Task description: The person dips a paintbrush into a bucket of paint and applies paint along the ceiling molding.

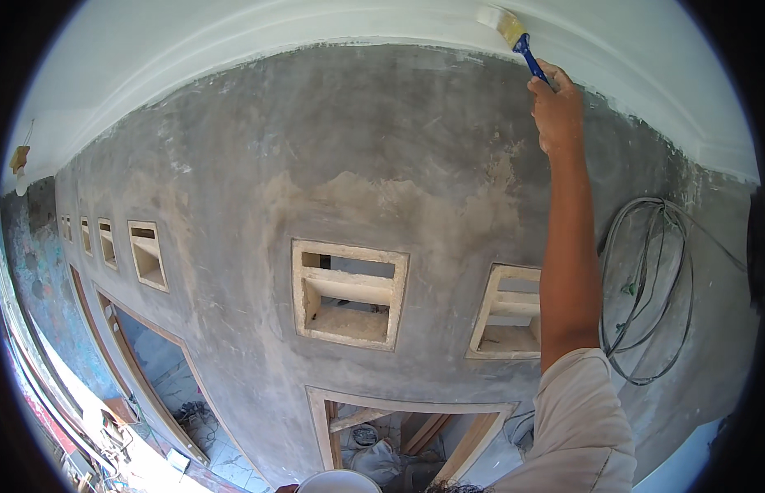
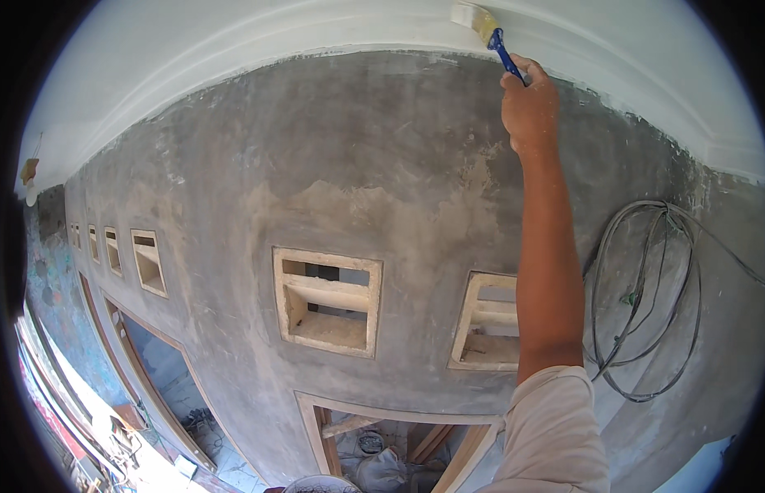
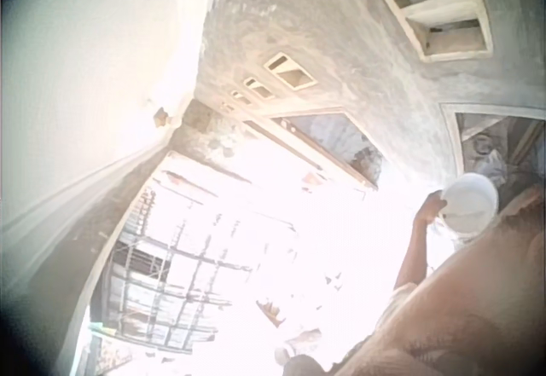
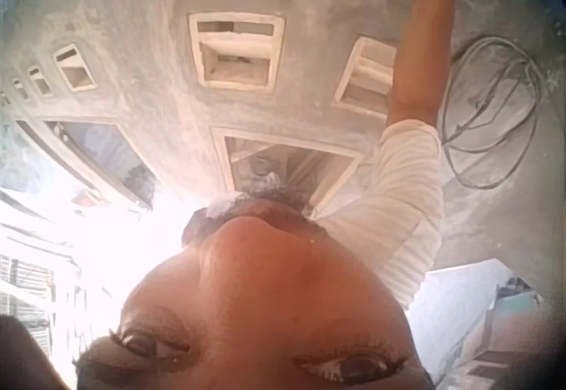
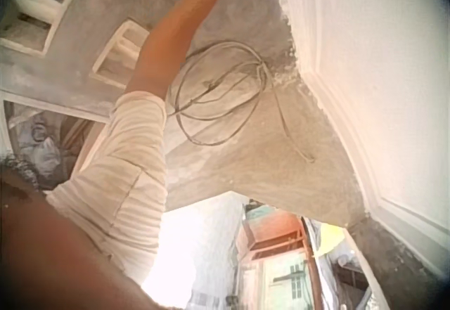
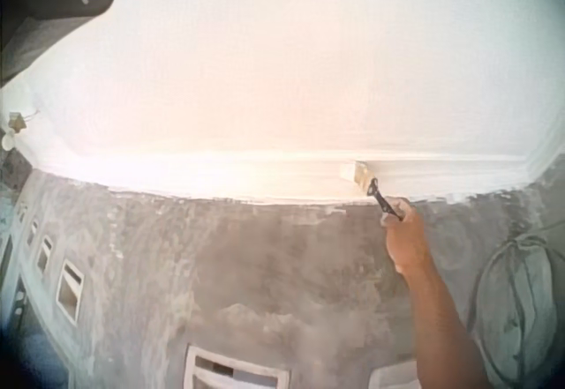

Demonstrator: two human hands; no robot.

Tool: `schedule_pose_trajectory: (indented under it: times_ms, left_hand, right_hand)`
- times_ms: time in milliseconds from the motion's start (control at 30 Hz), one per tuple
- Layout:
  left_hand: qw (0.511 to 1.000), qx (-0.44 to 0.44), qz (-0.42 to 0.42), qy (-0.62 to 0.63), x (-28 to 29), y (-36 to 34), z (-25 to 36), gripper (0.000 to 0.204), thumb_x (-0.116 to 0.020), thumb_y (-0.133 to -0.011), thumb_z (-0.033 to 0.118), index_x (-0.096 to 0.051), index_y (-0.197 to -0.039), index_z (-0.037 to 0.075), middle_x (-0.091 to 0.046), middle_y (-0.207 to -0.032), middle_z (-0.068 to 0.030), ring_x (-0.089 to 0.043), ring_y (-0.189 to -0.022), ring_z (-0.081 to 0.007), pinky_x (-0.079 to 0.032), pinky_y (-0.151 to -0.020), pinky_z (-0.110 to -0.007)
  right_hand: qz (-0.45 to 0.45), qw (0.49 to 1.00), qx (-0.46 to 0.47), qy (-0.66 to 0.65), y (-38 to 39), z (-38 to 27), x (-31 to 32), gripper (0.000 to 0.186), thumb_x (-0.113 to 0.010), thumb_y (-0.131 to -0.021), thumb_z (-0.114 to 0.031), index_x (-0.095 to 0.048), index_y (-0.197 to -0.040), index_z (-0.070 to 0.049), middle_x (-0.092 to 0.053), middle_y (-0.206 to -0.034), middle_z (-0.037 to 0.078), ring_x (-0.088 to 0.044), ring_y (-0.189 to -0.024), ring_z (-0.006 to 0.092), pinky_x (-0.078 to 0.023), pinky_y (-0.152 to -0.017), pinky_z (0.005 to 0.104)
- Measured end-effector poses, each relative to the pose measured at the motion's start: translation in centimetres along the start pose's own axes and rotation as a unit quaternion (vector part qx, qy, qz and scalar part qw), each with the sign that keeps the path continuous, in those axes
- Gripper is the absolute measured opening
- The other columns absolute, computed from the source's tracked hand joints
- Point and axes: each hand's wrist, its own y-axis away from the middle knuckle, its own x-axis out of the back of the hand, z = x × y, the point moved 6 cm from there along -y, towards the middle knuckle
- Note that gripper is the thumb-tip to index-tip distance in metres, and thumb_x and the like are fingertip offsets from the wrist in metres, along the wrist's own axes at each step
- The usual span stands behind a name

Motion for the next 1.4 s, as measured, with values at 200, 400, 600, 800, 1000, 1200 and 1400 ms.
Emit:
schedule_pose_trajectory:
  times_ms: [200, 400, 600, 800, 1000, 1200, 1400]
  left_hand:
    - [0.999, -0.018, -0.018, -0.046, -0.8, -1.2, 1.6, 0.045, -0.06, -0.081, 0.016, -0.063, -0.12, -0.005, -0.07, -0.105, -0.0216, -0.063, -0.095, -0.0293, -0.054, -0.082, -0.041]
    - [0.989, -0.091, -0.013, -0.12, -0.4, -2.0, 1.8, 0.043, -0.058, -0.079, 0.013, -0.064, -0.117, -0.006, -0.07, -0.105, -0.0227, -0.065, -0.095, -0.0302, -0.053, -0.085, -0.04]
    - [0.997, 0.036, 0.047, -0.044, -0.1, 2.3, 8.7, 0.042, -0.058, -0.079, 0.013, -0.064, -0.116, -0.006, -0.07, -0.103, -0.0219, -0.065, -0.094, -0.0298, -0.053, -0.085, -0.04]
    - [0.999, -0.015, -0.014, -0.04, 0.5, -1.3, -1.1, 0.041, -0.06, -0.081, 0.014, -0.064, -0.117, -0.005, -0.07, -0.105, -0.0196, -0.062, -0.098, -0.029, -0.05, -0.089, -0.04]
    - [0.999, -0.012, -0.017, -0.048, 0.6, -0.4, 0.0, 0.041, -0.061, -0.084, 0.014, -0.062, -0.12, -0.005, -0.068, -0.112, -0.0208, -0.06, -0.105, -0.0292, -0.046, -0.097, -0.04]
    - [0.998, 0.001, -0.024, -0.059, 0.2, -1.2, 1.2, 0.04, -0.06, -0.084, 0.01, -0.061, -0.121, -0.006, -0.069, -0.113, -0.0185, -0.059, -0.106, -0.0278, -0.045, -0.098, -0.039]
    - [0.999, 0.027, -0.025, 0.014, 0.1, -1.9, -0.4, 0.043, -0.06, -0.085, 0.008, -0.061, -0.125, -0.006, -0.068, -0.116, -0.0163, -0.059, -0.108, -0.0267, -0.046, -0.099, -0.039]
  right_hand:
    - [0.224, 0.974, -0.031, -0.001, 0.9, 5.8, 8.5, 0.036, -0.056, -0.093, -0.004, -0.061, -0.129, -0.004, -0.059, -0.105, 0.011, -0.056, -0.074, 0.0153, -0.046, -0.062, 0.0319]
    - [0.192, 0.974, 0.078, -0.089, 3.9, 0.5, -8.9, 0.037, -0.05, -0.097, 0.0, -0.048, -0.132, 0.013, -0.055, -0.131, 0.03, -0.057, -0.122, 0.0424, -0.047, -0.1, 0.044]
    - [-0.042, 0.994, 0.045, -0.091, 12.8, -5.3, -26.5, 0.034, -0.054, -0.093, 0.003, -0.054, -0.127, 0.008, -0.062, -0.119, 0.028, -0.063, -0.111, 0.0419, -0.049, -0.096, 0.0457]
    - [-0.042, 0.991, 0.119, -0.042, 8.0, -3.8, -21.4, 0.029, -0.055, -0.093, -0.003, -0.063, -0.121, 0.003, -0.067, -0.104, 0.022, -0.067, -0.099, 0.0357, -0.051, -0.09, 0.0412]
    - [-0.024, 1.0, 0.006, -0.01, 0.6, 1.5, -1.7, 0.029, -0.059, -0.091, -0.006, -0.067, -0.119, -0.002, -0.067, -0.088, 0.012, -0.06, -0.068, 0.0183, -0.048, -0.063, 0.0346]
    - [0.166, 0.985, 0.007, 0.037, -4.7, 6.4, 20.0, 0.028, -0.061, -0.092, -0.006, -0.069, -0.118, -0.005, -0.063, -0.085, 0.003, -0.052, -0.067, 0.0095, -0.04, -0.056, 0.028]
    - [0.334, 0.939, 0.016, 0.075, -3.8, 6.4, 21.8, 0.032, -0.055, -0.094, -0.004, -0.063, -0.125, -0.001, -0.064, -0.108, 0.013, -0.063, -0.082, 0.0185, -0.05, -0.068, 0.0337]
